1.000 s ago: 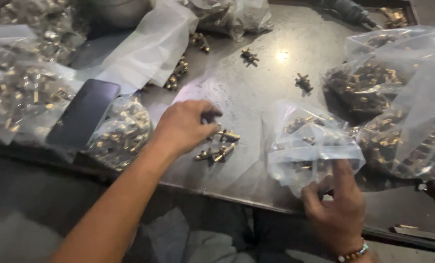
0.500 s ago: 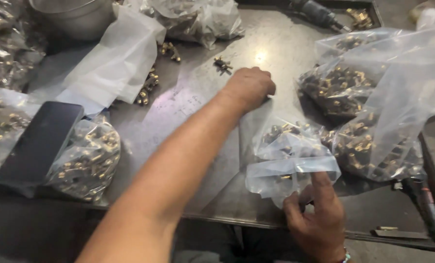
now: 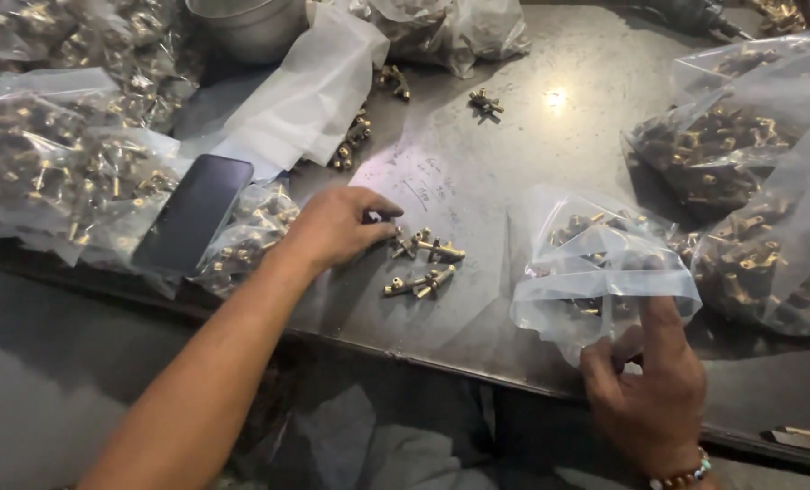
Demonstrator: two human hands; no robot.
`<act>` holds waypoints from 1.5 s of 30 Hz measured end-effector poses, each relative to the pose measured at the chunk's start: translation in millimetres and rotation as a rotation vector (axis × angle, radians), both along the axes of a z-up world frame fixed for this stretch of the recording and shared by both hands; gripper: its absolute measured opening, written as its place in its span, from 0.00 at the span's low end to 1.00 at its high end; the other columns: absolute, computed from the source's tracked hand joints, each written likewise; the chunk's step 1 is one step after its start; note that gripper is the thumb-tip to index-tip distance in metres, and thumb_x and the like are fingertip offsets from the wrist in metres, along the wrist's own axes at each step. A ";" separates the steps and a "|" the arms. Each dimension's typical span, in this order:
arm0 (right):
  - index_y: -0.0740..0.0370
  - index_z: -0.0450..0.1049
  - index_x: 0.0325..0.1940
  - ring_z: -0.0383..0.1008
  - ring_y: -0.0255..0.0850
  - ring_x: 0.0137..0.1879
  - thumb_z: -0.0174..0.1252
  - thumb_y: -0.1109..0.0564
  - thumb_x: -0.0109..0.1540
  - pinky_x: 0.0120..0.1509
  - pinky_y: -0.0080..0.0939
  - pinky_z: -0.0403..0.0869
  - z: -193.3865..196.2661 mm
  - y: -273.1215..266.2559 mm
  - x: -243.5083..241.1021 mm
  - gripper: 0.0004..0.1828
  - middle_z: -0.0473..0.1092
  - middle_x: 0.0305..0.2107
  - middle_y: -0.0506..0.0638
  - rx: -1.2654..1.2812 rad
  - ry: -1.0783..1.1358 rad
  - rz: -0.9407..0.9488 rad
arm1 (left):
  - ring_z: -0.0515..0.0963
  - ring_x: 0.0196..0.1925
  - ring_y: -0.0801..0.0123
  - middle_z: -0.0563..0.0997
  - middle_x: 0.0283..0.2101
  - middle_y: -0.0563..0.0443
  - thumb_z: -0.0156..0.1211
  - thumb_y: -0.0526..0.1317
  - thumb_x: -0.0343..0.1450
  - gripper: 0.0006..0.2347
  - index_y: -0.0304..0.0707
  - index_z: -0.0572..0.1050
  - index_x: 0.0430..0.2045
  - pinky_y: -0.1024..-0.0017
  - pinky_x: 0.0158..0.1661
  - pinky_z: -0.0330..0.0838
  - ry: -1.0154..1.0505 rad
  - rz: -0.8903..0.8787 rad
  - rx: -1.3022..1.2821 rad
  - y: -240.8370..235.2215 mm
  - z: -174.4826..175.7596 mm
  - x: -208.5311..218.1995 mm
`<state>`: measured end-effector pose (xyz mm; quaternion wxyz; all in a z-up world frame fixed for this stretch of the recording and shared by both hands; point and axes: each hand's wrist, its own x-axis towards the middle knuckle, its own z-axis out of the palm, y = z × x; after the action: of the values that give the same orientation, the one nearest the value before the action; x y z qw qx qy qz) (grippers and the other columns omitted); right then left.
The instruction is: The person sorts brass fittings on a metal table and puts them into plastic bags, then seals the bags by hand.
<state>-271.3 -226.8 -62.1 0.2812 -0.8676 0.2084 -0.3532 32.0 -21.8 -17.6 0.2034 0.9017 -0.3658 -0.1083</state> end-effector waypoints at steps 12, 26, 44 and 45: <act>0.65 0.55 0.78 0.72 0.39 0.28 0.61 0.66 0.50 0.37 0.41 0.73 -0.7 -3.1 1.0 0.50 0.71 0.25 0.51 -0.080 -0.022 0.049 | 0.73 0.61 0.46 0.73 0.58 0.39 0.68 0.72 0.52 0.40 0.56 0.73 0.56 0.47 0.52 0.72 -0.628 -0.242 -0.127 -12.0 -31.0 -71.4; 0.65 0.55 0.77 0.72 0.37 0.30 0.61 0.62 0.52 0.36 0.38 0.74 32.4 -7.0 7.0 0.48 0.75 0.42 0.58 0.149 0.086 0.087 | 0.81 0.39 0.49 0.76 0.39 0.43 0.68 0.48 0.61 0.17 0.49 0.77 0.43 0.57 0.41 0.77 -0.229 -0.144 -0.279 -28.1 -44.4 -78.4; 0.65 0.64 0.56 0.79 0.33 0.43 0.68 0.64 0.52 0.42 0.31 0.81 86.6 -51.5 25.6 0.31 0.75 0.42 0.52 0.493 0.231 0.291 | 0.84 0.45 0.64 0.81 0.45 0.44 0.69 0.44 0.71 0.16 0.40 0.74 0.51 0.68 0.47 0.79 0.249 -0.088 -1.078 -162.6 23.2 -178.4; 0.65 0.64 0.56 0.79 0.33 0.43 0.68 0.64 0.52 0.42 0.31 0.81 86.1 -56.6 26.0 0.31 0.75 0.42 0.52 0.494 0.230 0.288 | 0.84 0.45 0.64 0.81 0.45 0.44 0.69 0.44 0.71 0.16 0.40 0.74 0.51 0.68 0.47 0.79 0.250 -0.091 -1.077 -162.2 20.4 -176.2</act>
<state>-245.3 -283.4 24.0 0.5053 -0.8280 0.1930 -0.1479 -144.2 -184.0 2.7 0.6726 0.6340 -0.3811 -0.0207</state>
